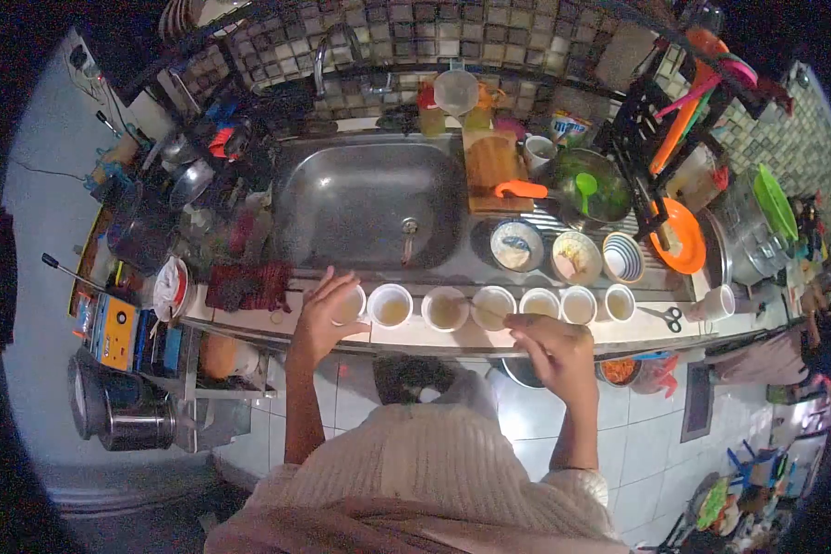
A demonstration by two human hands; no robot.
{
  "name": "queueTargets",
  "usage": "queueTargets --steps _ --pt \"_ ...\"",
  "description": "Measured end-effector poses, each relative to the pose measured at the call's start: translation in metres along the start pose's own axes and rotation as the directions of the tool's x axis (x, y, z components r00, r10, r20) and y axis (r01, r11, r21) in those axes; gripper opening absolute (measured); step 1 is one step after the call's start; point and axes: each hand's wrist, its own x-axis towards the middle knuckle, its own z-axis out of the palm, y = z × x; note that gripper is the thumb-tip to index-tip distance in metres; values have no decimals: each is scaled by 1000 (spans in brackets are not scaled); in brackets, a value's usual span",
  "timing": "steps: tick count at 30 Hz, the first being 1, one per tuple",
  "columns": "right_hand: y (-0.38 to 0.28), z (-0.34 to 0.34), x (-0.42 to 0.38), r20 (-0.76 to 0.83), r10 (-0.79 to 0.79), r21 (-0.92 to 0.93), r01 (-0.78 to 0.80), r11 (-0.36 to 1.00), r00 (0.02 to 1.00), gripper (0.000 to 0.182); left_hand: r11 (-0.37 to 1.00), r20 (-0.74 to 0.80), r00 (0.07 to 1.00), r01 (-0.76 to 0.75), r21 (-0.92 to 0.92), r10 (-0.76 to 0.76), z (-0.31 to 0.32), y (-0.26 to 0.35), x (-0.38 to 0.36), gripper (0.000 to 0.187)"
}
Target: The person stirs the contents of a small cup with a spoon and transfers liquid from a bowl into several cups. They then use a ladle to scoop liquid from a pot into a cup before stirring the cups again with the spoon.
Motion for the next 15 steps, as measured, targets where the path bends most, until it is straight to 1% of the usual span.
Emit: queueTargets --steps 2,4,6,7,8,9,10,12,13,14,15 --pt "-3 5 1 -110 144 148 -127 981 983 9 999 71 997 13 44 -16 3 -10 -5 75" --pt "-2 16 8 -123 128 186 -104 977 984 9 998 75 997 16 55 -20 10 -6 -3 75" --pt "-6 33 24 -89 -19 192 36 981 996 10 998 78 997 17 65 -22 17 3 3 75" --pt "-4 43 30 -85 -19 195 35 980 996 10 995 118 992 35 96 -46 19 8 5 74" --pt "0 55 38 -23 -160 111 161 981 987 10 990 156 985 50 130 -70 21 13 7 74" --pt "3 67 45 47 -293 35 292 956 955 11 990 137 989 34 135 -53 25 13 9 73" --pt "4 77 52 45 -297 36 296 954 954 11 990 134 990 34 139 -53 26 14 9 73" --pt "6 96 65 236 -330 -11 342 940 914 13 984 120 992 16 178 -38 27 14 8 71" --pt "9 105 71 240 -362 -22 378 926 901 14 985 113 993 8 170 -28 27 13 8 72" --pt "9 109 73 241 -365 -18 380 925 899 14 985 111 993 13 172 -32 27 13 7 72" --pt "7 111 76 294 -280 -141 331 933 914 15 983 121 991 28 183 -51 25 16 7 71"
